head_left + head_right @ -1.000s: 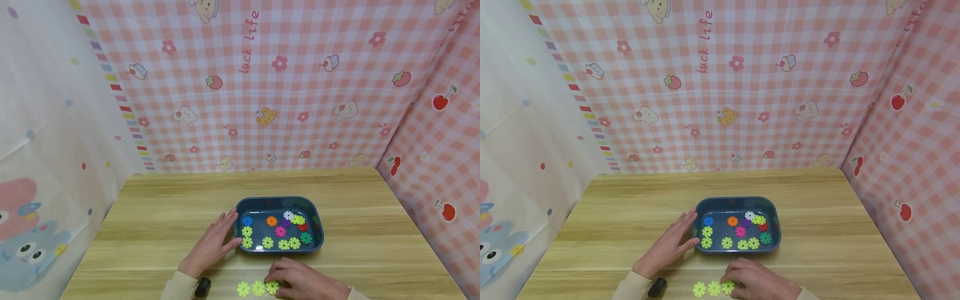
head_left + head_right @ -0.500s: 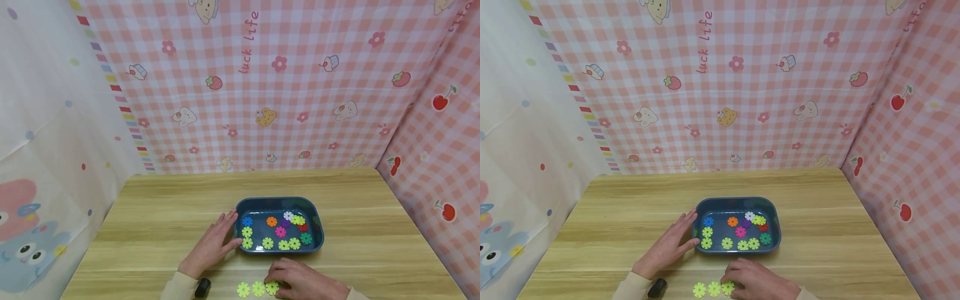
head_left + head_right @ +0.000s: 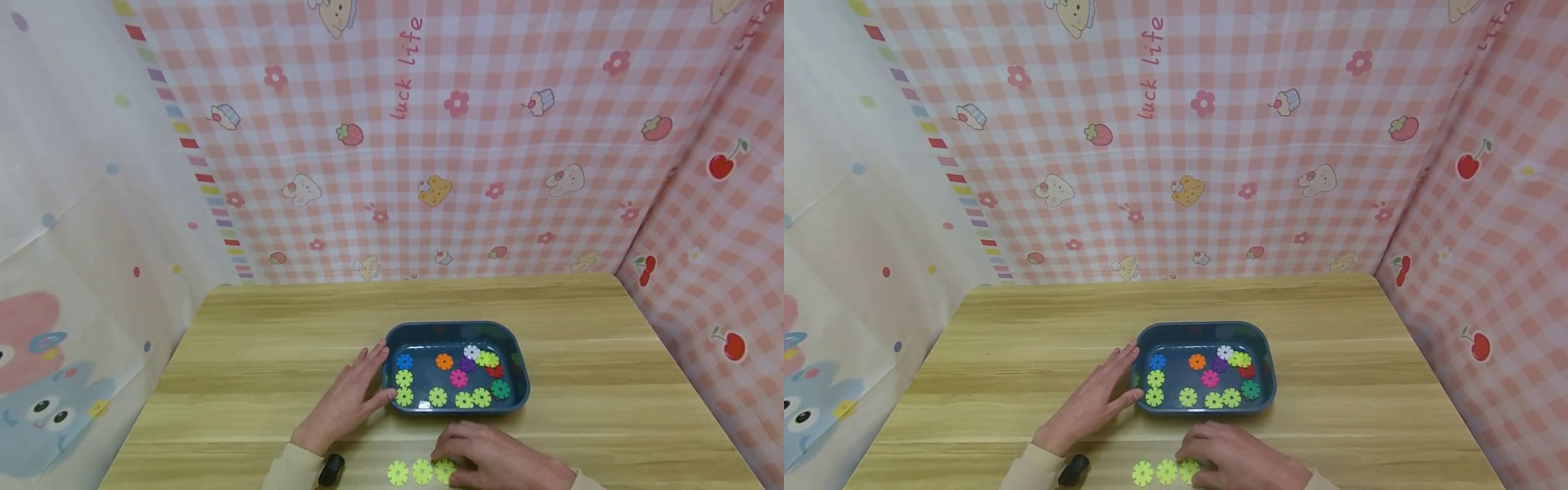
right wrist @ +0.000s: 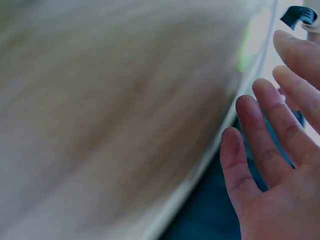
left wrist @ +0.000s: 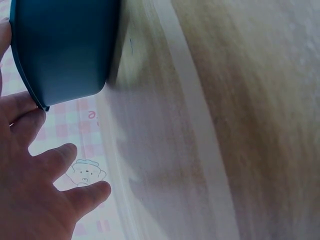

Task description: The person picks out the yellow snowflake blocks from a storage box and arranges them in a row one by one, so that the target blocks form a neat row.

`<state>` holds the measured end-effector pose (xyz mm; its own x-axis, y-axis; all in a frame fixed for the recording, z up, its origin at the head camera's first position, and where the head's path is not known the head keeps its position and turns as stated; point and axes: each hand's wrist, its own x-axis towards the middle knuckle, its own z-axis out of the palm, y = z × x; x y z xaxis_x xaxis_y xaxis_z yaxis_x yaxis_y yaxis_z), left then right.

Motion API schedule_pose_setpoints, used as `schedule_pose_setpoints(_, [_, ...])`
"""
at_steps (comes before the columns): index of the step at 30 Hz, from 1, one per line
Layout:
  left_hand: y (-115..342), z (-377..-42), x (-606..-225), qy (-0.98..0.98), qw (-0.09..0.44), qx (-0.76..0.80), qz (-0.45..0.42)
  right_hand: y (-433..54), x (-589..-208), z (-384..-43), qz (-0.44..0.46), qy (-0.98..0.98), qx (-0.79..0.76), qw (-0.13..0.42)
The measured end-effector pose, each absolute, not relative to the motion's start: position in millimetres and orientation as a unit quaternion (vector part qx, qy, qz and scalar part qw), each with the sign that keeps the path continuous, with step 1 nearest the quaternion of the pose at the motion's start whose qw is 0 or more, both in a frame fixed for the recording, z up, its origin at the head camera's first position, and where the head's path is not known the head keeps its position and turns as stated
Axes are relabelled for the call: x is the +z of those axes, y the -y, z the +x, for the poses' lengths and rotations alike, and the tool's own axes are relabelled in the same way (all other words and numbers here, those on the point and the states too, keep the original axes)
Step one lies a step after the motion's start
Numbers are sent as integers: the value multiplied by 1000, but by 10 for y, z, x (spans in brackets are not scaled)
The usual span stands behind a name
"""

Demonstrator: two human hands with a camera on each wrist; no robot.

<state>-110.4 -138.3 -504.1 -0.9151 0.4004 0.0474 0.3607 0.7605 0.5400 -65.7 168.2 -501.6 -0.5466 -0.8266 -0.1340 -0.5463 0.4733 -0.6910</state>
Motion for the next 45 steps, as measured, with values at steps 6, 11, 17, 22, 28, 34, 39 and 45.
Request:
schedule_pose_setpoints(6, [1389,-1101,-5043,-938,35,278,203,-1665,-4877,-643,-419,-825,-318,207])
schedule_pose_setpoints(11, [1382,-1090,-5051,-939,34,276,202,-1643,-4746,-651,-407,-825,-349,179])
schedule_pose_setpoints(17, [1377,-1081,-5061,-940,36,273,200,-1656,-4662,-717,-405,-834,-370,48])
schedule_pose_setpoints(22, [1378,-1073,-5053,-941,35,274,197,-1692,-4657,-850,-387,-844,-369,-45])
schedule_pose_setpoints(28, [1390,-1078,-5036,-941,21,269,203,-1734,-4654,-1036,-368,-855,-362,-59])
schedule_pose_setpoints(34, [1381,-1087,-5021,-946,11,249,209,-1771,-4695,-1139,-340,-868,-361,-27])
schedule_pose_setpoints(39, [1372,-1086,-5013,-947,11,246,207,-1796,-4706,-1186,-329,-879,-345,11])
schedule_pose_setpoints(45, [1373,-1103,-4996,-947,21,247,206,-1832,-4546,-1205,-370,-877,-305,11])
